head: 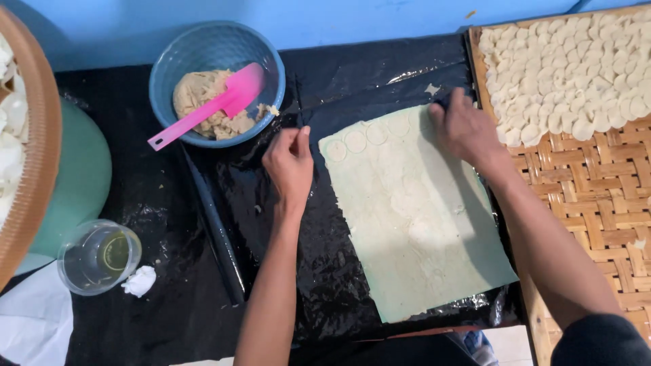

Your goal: Punch out small circular pieces from a thin sheet of dough using a cutter.

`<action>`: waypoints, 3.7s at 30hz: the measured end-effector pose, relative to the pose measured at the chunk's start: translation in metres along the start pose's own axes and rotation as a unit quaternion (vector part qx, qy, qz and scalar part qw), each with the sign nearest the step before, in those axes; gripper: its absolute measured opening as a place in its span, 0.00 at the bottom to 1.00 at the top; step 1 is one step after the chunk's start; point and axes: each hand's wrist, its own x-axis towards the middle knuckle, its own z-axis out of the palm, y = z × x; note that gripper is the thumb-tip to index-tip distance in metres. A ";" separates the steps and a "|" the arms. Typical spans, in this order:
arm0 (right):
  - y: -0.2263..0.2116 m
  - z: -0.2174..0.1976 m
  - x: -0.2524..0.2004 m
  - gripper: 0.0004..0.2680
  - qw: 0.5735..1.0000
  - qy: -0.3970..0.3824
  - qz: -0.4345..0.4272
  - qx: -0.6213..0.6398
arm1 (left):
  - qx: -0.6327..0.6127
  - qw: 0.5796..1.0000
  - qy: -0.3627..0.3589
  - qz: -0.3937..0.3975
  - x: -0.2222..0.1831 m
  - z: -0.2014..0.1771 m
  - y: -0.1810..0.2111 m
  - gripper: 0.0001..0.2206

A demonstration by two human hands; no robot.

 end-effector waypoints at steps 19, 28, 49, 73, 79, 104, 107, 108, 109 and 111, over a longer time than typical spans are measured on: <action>-0.197 -0.013 -0.051 0.16 0.983 -0.087 -0.158 0.039 | -0.008 0.999 0.035 -0.012 -0.008 0.004 -0.025 0.16; -0.194 0.008 -0.048 0.19 0.986 -0.054 -0.140 -0.071 | -0.111 0.987 0.054 -0.101 -0.006 0.002 -0.016 0.11; -0.203 0.013 -0.052 0.18 0.990 -0.069 -0.117 -0.040 | -0.044 0.994 0.095 -0.041 -0.012 0.005 -0.025 0.06; -0.180 -0.018 -0.046 0.16 0.981 -0.100 -0.141 0.088 | -0.047 0.993 0.093 -0.048 -0.008 0.002 -0.018 0.03; -0.161 -0.034 -0.059 0.16 0.992 -0.089 -0.019 0.093 | -0.094 0.990 0.107 -0.014 -0.010 0.006 -0.020 0.04; -0.165 -0.016 -0.044 0.16 0.988 -0.082 -0.127 -0.003 | -0.034 0.993 0.053 -0.098 -0.005 0.007 -0.016 0.06; -0.167 -0.006 -0.043 0.16 0.986 -0.110 -0.113 -0.052 | -0.032 0.993 0.048 -0.100 -0.007 0.006 -0.014 0.06; -0.168 -0.002 -0.044 0.17 0.983 -0.126 -0.097 -0.092 | -0.034 0.993 0.044 -0.102 -0.008 0.005 -0.012 0.05; -0.167 0.001 -0.043 0.17 0.983 -0.126 -0.094 -0.093 | -0.036 0.993 0.042 -0.102 -0.007 0.005 -0.013 0.05; -0.164 0.007 -0.045 0.18 0.986 -0.082 -0.082 -0.122 | -0.015 0.994 0.025 -0.105 -0.008 0.005 -0.013 0.04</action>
